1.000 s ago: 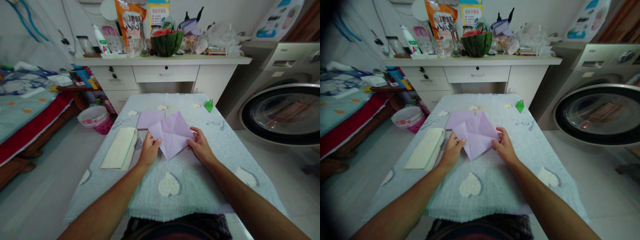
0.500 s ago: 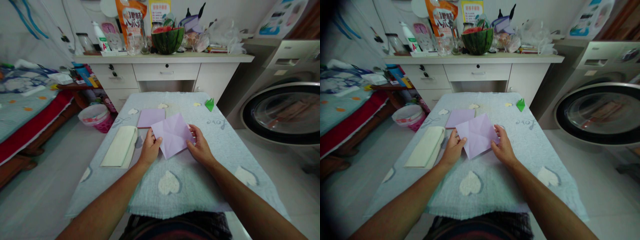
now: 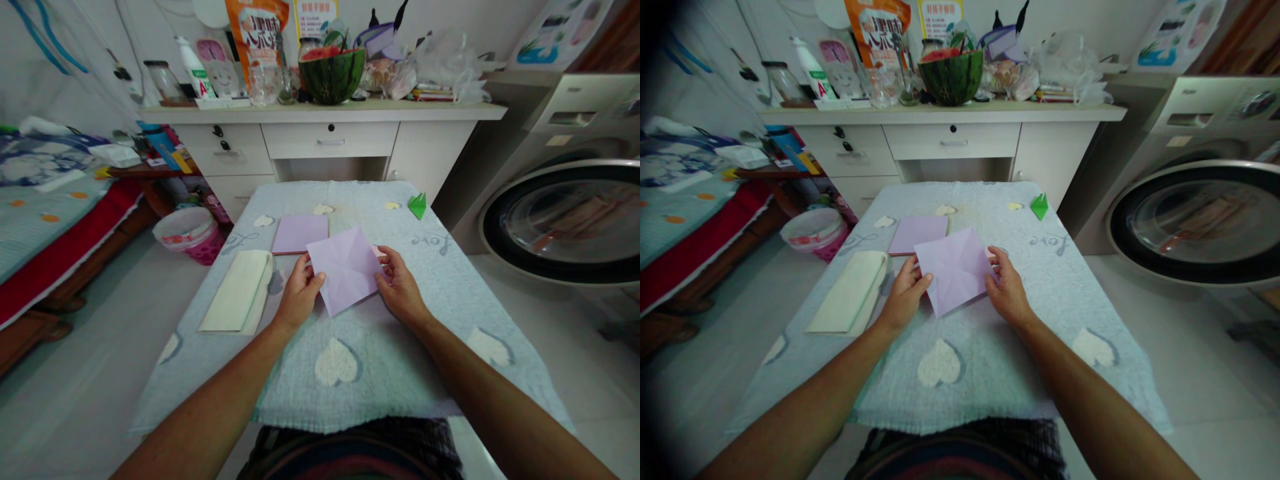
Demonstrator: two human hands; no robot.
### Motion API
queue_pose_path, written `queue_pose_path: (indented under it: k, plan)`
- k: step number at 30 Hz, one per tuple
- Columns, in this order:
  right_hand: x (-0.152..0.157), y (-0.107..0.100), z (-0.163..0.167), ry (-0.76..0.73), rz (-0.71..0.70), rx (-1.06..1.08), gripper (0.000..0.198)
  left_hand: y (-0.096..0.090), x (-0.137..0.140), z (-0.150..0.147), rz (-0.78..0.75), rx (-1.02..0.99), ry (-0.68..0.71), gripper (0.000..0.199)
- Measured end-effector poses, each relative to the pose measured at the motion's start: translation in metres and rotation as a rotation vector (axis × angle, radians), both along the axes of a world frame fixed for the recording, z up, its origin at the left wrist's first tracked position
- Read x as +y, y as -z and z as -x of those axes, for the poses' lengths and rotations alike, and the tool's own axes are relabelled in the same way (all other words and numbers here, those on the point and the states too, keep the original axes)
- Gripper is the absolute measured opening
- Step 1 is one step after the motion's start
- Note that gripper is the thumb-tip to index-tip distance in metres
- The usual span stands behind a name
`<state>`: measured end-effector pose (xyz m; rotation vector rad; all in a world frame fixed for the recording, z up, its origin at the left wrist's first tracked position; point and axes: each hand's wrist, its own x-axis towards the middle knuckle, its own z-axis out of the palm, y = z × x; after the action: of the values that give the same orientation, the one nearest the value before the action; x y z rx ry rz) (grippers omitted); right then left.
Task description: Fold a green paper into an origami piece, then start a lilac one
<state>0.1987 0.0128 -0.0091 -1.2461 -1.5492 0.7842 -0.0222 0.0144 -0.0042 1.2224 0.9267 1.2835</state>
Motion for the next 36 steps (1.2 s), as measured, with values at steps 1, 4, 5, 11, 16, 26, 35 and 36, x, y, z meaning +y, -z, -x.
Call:
queue_pose_path:
  k: [1,4,5,11,16,26,35,36]
  plan:
    - [0.000,0.000,0.000,-0.001,0.003,0.003,0.054,-0.001,-0.001,0.000,-0.007,0.012,0.009,0.050]
    - [0.002,0.001,-0.002,-0.011,0.009,0.024,0.052,-0.002,-0.005,0.003,-0.028,0.069,-0.007,0.048]
    - [0.002,0.001,-0.003,-0.012,0.014,0.031,0.051,-0.002,-0.006,0.004,-0.025,0.074,-0.024,0.047]
    - [0.003,-0.002,-0.005,-0.040,0.013,0.041,0.042,-0.002,-0.003,0.005,0.051,0.014,-0.013,0.046]
    - [0.003,0.000,-0.002,-0.144,0.028,0.135,0.041,-0.003,0.000,0.003,0.105,0.019,0.076,0.066]
    - [0.002,-0.009,0.001,-0.086,0.186,0.393,0.047,-0.004,0.001,0.003,0.101,0.070,-0.080,0.043]
    - [0.002,-0.011,0.000,-0.117,0.174,0.386,0.049,-0.009,-0.002,0.002,0.117,0.017,0.009,0.055]
    - [0.002,-0.011,0.000,-0.112,0.164,0.381,0.049,-0.008,-0.002,0.003,0.113,0.024,0.006,0.056]
